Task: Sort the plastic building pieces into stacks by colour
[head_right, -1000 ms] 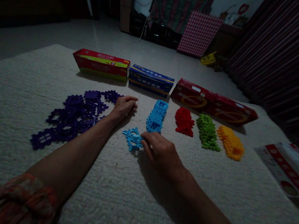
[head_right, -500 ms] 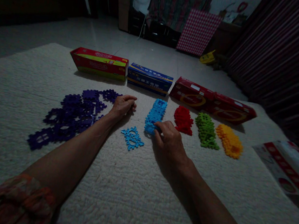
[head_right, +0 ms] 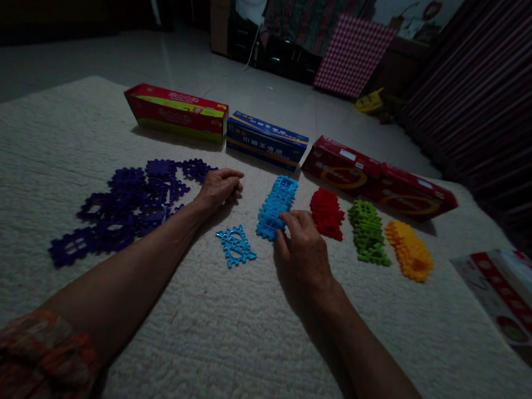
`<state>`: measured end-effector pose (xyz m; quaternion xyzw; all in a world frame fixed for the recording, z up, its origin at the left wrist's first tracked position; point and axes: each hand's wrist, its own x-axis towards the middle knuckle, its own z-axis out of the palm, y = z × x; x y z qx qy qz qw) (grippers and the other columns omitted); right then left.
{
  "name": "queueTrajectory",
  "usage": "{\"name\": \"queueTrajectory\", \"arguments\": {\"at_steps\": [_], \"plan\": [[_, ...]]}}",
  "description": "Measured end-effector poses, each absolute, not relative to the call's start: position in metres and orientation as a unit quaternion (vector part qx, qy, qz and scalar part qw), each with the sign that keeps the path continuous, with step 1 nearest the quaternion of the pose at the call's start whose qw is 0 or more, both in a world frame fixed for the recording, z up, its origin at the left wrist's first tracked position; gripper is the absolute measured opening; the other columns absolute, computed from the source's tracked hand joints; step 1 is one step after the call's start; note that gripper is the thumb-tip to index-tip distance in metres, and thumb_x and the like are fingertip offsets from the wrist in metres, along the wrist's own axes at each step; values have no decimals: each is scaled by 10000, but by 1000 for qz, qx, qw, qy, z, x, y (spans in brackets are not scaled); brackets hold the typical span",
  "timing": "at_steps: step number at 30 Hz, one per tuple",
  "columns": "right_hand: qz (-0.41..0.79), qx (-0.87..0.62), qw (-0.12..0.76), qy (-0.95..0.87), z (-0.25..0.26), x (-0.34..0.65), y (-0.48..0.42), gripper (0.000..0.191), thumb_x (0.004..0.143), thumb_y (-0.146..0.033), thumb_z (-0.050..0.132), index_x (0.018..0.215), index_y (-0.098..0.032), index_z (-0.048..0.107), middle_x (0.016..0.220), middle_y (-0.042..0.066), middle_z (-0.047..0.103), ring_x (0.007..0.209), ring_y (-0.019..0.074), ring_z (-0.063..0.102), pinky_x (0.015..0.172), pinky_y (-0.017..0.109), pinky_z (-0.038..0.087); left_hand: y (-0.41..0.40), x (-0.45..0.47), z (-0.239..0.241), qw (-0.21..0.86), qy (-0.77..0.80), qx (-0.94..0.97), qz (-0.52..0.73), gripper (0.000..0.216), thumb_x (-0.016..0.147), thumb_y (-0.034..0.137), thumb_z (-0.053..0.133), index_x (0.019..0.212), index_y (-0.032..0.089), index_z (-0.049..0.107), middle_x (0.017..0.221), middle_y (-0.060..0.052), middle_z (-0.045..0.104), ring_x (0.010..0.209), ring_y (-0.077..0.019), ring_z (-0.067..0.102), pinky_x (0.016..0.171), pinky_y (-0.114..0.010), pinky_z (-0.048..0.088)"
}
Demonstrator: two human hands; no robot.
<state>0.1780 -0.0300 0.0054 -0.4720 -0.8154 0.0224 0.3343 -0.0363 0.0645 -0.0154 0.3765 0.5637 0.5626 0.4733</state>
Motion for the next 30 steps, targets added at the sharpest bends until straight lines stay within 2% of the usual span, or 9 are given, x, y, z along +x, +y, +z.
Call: {"name": "queueTrajectory", "arguments": {"at_steps": [7,12,14,19,24,27,30], "plan": [[67,-361,300,-880,10,170,-40,251,904,-125,561,1122,-202,659,1061,107,660,961,239,647,837,403,573,64,-37,-12,477,570,373,555,273,713,73,552,932,139,701,599,33,601,450,-75,525,448,-178,400],[142,-282,241,-918,6,157,-56,276,920,-137,580,1189,-179,628,1232,139,643,1112,251,621,948,450,553,65,-38,-14,476,564,380,557,264,717,80,562,931,141,703,596,34,602,455,-78,533,455,-178,404],[155,-288,218,-919,6,152,-61,275,936,-142,567,1204,-179,621,1264,138,630,1140,253,605,970,464,540,65,-38,-14,475,562,382,559,265,727,78,553,938,138,701,599,33,599,453,-76,527,452,-178,401],[154,-319,180,-918,5,147,-65,238,934,-175,606,1170,-167,636,1195,128,637,1094,257,589,953,475,527,64,-37,-14,474,561,383,560,275,738,71,541,952,135,700,609,28,601,452,-77,525,444,-177,393],[148,-335,180,-913,4,142,-65,177,901,-210,681,1073,-177,652,1101,102,645,1013,248,575,901,442,515,62,-37,-10,473,569,380,555,260,736,60,538,926,137,699,597,29,601,449,-76,524,443,-171,387],[136,-339,187,-912,3,139,-69,79,922,-214,654,993,-181,655,1077,103,649,981,243,571,875,431,511,62,-36,-9,470,572,379,555,250,730,58,546,909,142,699,585,35,598,441,-72,520,433,-162,364],[119,-333,198,-914,2,137,-72,72,937,-186,606,991,-175,653,1080,116,655,983,245,576,892,445,509,62,-36,-9,467,573,380,556,257,724,58,539,904,142,702,575,39,595,436,-74,516,429,-163,360]]}}
